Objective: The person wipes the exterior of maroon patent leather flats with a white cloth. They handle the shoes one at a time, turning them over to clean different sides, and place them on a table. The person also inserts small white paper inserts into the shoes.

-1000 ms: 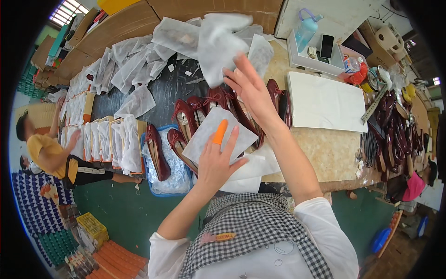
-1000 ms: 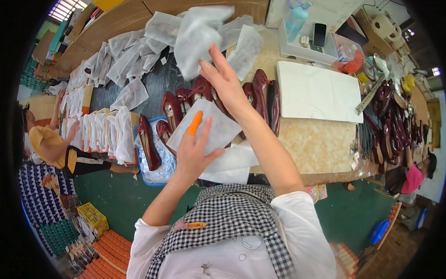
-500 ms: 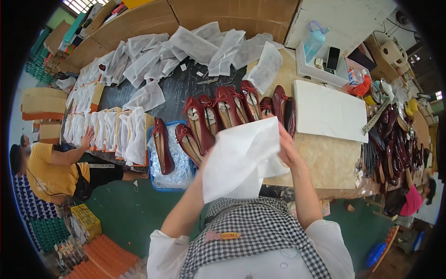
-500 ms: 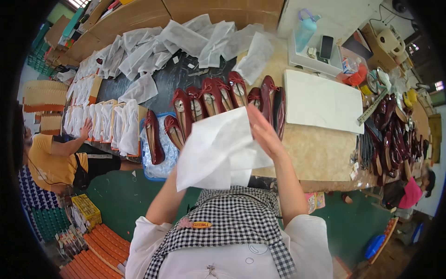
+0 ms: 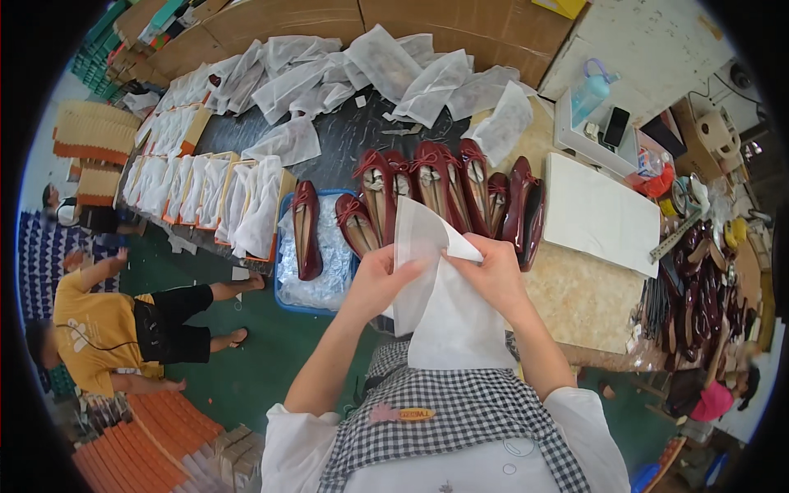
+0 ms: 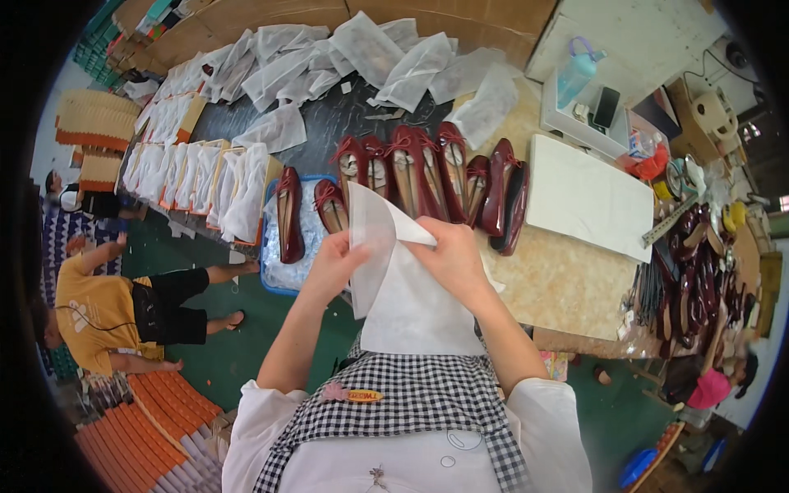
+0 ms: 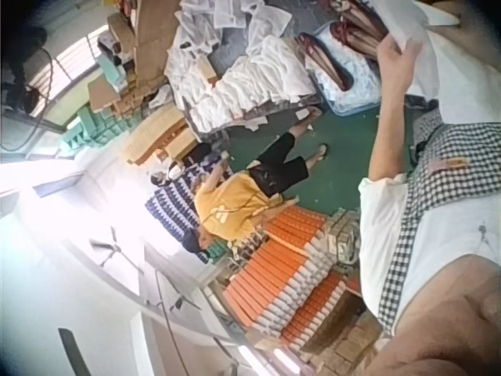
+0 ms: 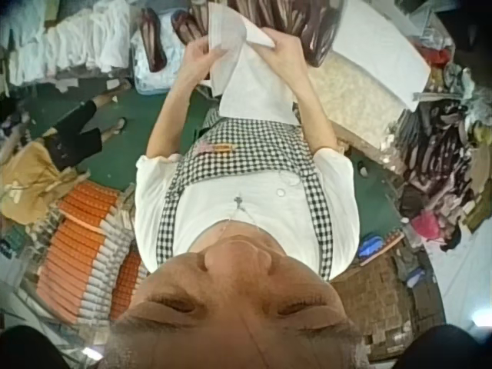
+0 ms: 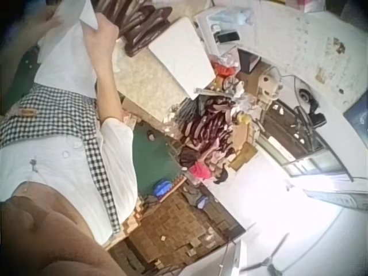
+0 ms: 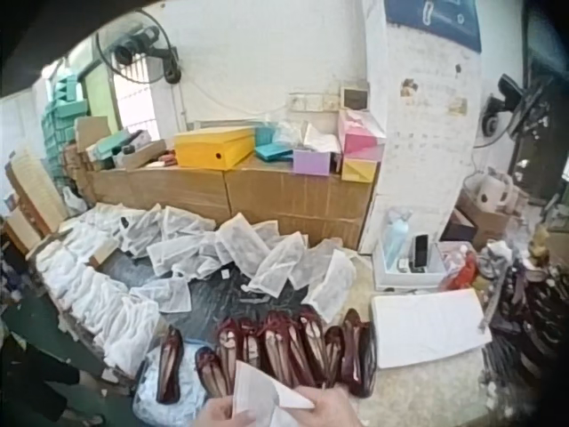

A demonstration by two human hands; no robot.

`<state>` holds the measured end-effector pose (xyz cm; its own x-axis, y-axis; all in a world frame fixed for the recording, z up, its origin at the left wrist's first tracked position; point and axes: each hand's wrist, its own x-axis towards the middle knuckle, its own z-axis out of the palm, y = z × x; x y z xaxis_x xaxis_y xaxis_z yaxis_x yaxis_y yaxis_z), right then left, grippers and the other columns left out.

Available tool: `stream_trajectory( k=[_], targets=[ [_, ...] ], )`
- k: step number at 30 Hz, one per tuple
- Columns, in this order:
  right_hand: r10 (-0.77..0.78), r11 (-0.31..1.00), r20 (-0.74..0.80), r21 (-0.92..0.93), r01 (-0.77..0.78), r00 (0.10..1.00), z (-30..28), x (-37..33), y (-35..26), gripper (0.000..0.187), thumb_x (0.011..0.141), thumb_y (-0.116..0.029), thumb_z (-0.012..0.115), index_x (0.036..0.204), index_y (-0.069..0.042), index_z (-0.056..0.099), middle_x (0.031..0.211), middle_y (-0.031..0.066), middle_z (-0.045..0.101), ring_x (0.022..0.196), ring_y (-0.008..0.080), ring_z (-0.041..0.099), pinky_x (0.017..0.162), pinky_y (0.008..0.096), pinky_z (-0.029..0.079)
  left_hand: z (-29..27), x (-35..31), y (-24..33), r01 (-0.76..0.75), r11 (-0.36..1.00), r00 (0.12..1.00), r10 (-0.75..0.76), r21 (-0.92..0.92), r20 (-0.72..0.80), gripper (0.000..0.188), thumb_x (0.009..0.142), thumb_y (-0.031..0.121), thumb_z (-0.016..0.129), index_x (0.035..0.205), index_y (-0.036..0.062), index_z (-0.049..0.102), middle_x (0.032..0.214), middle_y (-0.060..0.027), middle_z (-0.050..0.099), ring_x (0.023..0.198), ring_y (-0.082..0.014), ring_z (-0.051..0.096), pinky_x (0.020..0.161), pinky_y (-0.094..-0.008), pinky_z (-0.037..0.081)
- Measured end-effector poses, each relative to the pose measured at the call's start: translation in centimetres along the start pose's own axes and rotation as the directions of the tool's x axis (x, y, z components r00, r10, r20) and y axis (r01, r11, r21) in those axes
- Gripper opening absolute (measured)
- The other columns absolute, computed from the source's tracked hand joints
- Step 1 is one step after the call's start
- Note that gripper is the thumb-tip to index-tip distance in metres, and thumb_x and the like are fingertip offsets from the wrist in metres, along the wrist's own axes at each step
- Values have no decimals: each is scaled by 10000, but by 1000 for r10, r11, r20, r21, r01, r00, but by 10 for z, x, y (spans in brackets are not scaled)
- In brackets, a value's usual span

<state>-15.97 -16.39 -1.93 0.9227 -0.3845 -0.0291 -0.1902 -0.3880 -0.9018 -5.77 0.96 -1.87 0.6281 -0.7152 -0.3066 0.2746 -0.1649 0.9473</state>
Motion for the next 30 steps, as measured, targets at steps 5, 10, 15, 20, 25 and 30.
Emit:
stream_trajectory(
  k=[5,10,15,20,25,30],
  targets=[
    [-197,971,-465,-216,105,863,-19,18,19,289,803,-77,661,1076,4,610,982,55,646,767,124,599,664,252,479,-39,-2,-2,49,963,963,24,264,-267,148,833,96,657,925,-18,685,787,-23,671,639,-67,597,564,-211,476],
    [-54,980,244,197,5,968,14,-18,-22,154,823,-121,666,938,-26,628,834,49,612,737,113,583,631,277,454,-6,-8,10,-119,958,928,201,262,-315,86,782,64,682,836,-4,681,706,6,632,577,-48,534,489,-200,406],
    [-109,956,260,292,30,959,15,-9,35,98,833,-116,648,893,-42,623,835,61,637,818,195,593,729,308,457,-23,9,5,-255,923,885,103,-288,-454,88,808,60,660,755,-8,644,635,40,567,544,-13,470,459,-196,356],
    [-60,967,-434,-248,-55,899,18,43,175,365,854,-152,594,1205,-72,536,1116,199,577,1038,375,553,903,405,439,-25,16,22,-215,893,920,321,395,-224,253,915,212,579,953,-22,665,584,33,564,479,-10,435,416,-195,326],
    [270,962,-308,41,-271,912,29,62,225,426,905,-178,530,1298,-23,470,1244,231,539,1149,342,533,970,367,410,-5,53,33,-80,981,979,110,178,-169,295,963,216,478,1063,1,654,590,21,594,445,-7,407,408,-196,316],
    [295,939,-142,224,-260,945,-74,-19,126,398,915,-106,522,1304,-26,492,1284,144,542,1193,245,499,997,310,375,-18,84,15,-49,842,951,203,537,-233,279,921,233,518,879,-5,658,569,-96,571,434,-171,441,453,-285,373]
  ],
)
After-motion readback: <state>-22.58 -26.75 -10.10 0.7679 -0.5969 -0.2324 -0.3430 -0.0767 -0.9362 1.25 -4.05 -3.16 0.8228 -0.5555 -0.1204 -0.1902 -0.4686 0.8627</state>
